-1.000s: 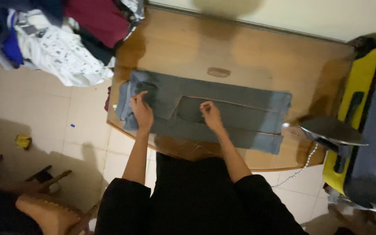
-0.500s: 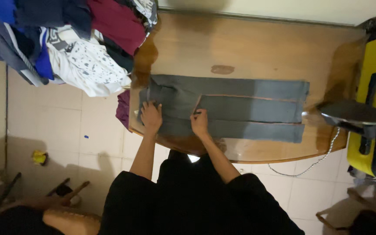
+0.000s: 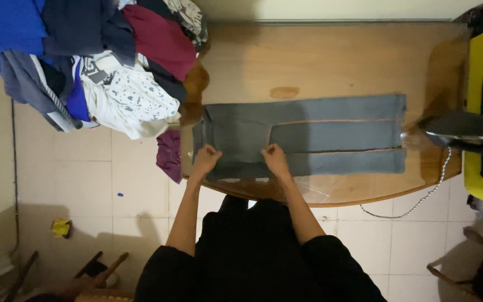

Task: The person irons a shirt on a wooden table, then folds it into a square shape by bringing the sleeves and bottom half inward.

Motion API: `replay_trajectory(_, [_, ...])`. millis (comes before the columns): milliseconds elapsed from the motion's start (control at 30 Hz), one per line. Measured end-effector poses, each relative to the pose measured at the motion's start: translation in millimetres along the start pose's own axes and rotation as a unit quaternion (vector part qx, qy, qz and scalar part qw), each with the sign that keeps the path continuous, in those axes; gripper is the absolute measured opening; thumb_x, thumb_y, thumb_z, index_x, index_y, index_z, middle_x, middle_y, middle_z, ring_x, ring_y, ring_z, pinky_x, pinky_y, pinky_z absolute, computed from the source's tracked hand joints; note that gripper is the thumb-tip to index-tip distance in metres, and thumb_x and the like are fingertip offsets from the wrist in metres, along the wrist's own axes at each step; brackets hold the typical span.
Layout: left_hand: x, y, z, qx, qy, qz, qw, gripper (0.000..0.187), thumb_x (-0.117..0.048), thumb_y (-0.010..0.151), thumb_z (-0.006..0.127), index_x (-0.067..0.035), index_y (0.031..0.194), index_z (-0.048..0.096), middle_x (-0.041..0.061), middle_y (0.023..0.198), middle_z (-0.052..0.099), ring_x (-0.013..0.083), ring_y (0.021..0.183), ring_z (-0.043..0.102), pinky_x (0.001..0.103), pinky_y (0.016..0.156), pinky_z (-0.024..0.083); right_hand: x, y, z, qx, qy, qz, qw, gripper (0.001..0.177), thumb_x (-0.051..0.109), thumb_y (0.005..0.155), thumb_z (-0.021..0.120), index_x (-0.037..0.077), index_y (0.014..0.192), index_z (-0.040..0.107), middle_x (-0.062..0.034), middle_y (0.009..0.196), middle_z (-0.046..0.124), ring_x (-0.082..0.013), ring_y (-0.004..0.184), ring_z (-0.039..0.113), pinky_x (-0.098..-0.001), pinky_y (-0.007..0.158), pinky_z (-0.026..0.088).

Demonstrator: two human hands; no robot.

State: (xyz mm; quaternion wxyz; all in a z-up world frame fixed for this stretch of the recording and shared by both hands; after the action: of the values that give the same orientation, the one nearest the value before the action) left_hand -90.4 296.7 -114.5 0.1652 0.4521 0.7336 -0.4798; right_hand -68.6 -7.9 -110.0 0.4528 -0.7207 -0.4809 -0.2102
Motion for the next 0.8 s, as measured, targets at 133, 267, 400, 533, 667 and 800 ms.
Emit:
replay_trajectory(133, [-22.8, -17.0, -24.4, -0.041, 0.108, 0.008, 0.993, 0.047, -0.031, 0.084, 0.077, -0.004, 0.117, 0.058, 0.017, 0.115, 0.065, 0.0376, 0.111, 0.062, 0.048, 0.092, 0.049, 54.2, -34.0, -34.0, -0.058, -0.217, -0.066, 0.972, 0.036, 0.032, 0.088, 0.075, 0.007, 0.111, 0.063, -0.0179, 0.105, 0.066, -0.0376, 0.098, 0.065, -0.0488, 0.082, 0.053])
replay_trajectory(267, [-47.9, 20.6, -40.7, -0.145, 0.003, 0.073, 0.987, 0.043, -0.031, 0.093, 0.068, -0.006, 0.127, 0.058, 0.019, 0.121, 0.066, 0.0371, 0.114, 0.064, 0.048, 0.096, 0.051, 71.8, -22.6, -47.8, -0.054, -0.144, -0.052, 0.987, 0.029, 0.029, 0.095, 0.068, 0.006, 0.112, 0.061, -0.0148, 0.112, 0.064, -0.0338, 0.096, 0.067, -0.0471, 0.081, 0.054])
replay_trajectory(400, [-63.4, 64.1, -45.3, -0.21, 0.103, 0.112, 0.966, 0.039, -0.035, 0.097, 0.069, -0.005, 0.121, 0.063, 0.019, 0.121, 0.067, 0.0409, 0.12, 0.06, 0.052, 0.099, 0.049, 54.4, 15.7, -51.6, -0.069, -0.096, -0.037, 0.992, 0.026, 0.026, 0.098, 0.067, 0.004, 0.11, 0.062, -0.0149, 0.107, 0.067, -0.0313, 0.097, 0.068, -0.0441, 0.085, 0.054])
replay_trajectory(533, [-57.0, 94.1, -32.2, -0.123, 0.134, -0.026, 0.983, 0.049, -0.046, 0.103, 0.065, -0.003, 0.125, 0.063, 0.023, 0.125, 0.063, 0.0439, 0.119, 0.059, 0.053, 0.1, 0.048, 32.2, 61.1, -54.7, -0.064, -0.039, -0.042, 0.996, 0.027, 0.027, 0.1, 0.066, 0.002, 0.11, 0.063, -0.0149, 0.103, 0.07, -0.0302, 0.098, 0.07, -0.0416, 0.087, 0.055])
replay_trajectory(667, [-65.1, 112.3, -37.0, -0.19, 0.115, -0.016, 0.975, 0.048, -0.044, 0.092, 0.069, -0.006, 0.121, 0.064, 0.022, 0.123, 0.062, 0.0416, 0.115, 0.06, 0.052, 0.094, 0.049, 30.5, 76.9, -43.8, -0.028, -0.097, -0.118, 0.988, 0.03, 0.025, 0.1, 0.069, -0.001, 0.114, 0.062, -0.0208, 0.11, 0.06, -0.0366, 0.099, 0.064, -0.0431, 0.089, 0.053])
replay_trajectory(800, [-85.5, 108.2, -52.9, -0.234, 0.114, 0.091, 0.961, 0.037, -0.033, 0.095, 0.068, -0.005, 0.119, 0.066, 0.022, 0.123, 0.063, 0.0412, 0.115, 0.061, 0.051, 0.096, 0.049, 30.0, 82.8, -35.4, -0.002, -0.079, -0.136, 0.988, 0.041, 0.024, 0.097, 0.071, -0.002, 0.123, 0.053, -0.0239, 0.123, 0.047, -0.0389, 0.104, 0.061, -0.0449, 0.094, 0.053])
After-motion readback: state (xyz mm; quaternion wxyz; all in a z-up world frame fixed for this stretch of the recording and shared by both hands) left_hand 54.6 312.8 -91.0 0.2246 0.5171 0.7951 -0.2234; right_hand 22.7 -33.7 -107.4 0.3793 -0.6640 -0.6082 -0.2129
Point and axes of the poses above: each hand's wrist, its own y-axis towards the middle knuckle, its own z-axis out of the palm, x = y × z, the point moved 8 cm from there along y, towards the middle knuckle
